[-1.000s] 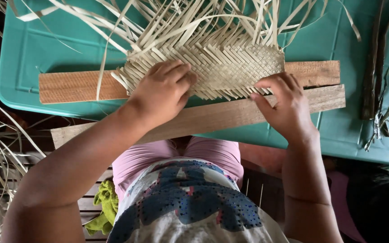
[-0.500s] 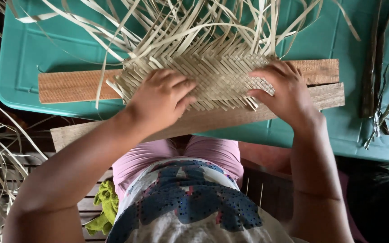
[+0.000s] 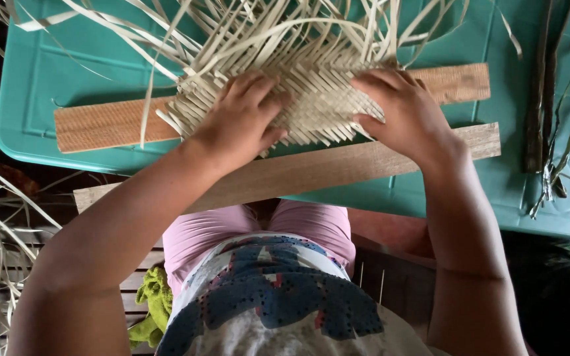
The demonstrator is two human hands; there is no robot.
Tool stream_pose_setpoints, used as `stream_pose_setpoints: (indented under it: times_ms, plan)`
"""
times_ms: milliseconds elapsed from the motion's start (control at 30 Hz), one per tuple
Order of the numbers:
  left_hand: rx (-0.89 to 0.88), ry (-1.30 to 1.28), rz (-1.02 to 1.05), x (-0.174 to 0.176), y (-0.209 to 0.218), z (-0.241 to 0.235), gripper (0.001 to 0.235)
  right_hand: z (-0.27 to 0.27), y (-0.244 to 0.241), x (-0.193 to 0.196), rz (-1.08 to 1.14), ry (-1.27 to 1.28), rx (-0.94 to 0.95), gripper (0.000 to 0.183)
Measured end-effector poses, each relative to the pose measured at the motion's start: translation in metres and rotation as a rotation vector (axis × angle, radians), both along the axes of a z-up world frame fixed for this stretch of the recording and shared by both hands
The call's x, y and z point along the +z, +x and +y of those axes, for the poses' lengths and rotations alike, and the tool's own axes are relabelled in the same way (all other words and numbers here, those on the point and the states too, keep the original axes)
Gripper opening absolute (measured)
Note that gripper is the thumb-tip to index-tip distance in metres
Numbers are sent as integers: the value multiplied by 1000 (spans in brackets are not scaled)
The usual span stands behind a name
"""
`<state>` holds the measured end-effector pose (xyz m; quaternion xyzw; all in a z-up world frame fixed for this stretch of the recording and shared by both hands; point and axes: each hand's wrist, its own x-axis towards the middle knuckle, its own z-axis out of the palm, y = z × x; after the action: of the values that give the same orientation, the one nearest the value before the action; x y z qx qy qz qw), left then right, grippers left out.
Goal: The person weaves dried plant fibers into a basket using a wooden frame on a green plastic table. They interlace the fibers by hand, then secure the edge with a green leaf strip, wrapping and tucking it to hold the weave in place.
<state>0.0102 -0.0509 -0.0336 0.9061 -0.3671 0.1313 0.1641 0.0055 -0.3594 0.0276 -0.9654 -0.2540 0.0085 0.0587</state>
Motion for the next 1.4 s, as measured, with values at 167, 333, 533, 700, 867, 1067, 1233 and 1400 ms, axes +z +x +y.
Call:
stream_pose_setpoints:
  times_ms: [167, 333, 533, 700, 867, 1067, 1233, 1400]
  plan:
    - [-16, -43, 94, 10, -4, 7, 56, -5, 5, 9, 86, 59, 31, 62]
    - [-23, -66, 59, -3, -8, 6, 56, -10, 2, -1, 50, 69, 7, 56]
    - [-12, -91, 54, 2, -15, 2, 44, -7, -8, 3, 49, 46, -34, 58]
    - [19, -51, 30, -6, -11, 1, 54, -4, 1, 0, 62, -29, -50, 66]
    - [39, 22, 65, -14, -1, 2, 78, 8, 11, 11, 125, -82, -72, 85]
    - [79, 100, -48, -7, -6, 0, 67, 3, 13, 0, 24, -171, -29, 82]
    - [70, 201, -196, -8, 2, -3, 66, -4, 13, -10, -113, -154, 25, 76]
    - [49, 397, -172, 17, 0, -7, 62, -8, 19, -9, -44, -105, 75, 70]
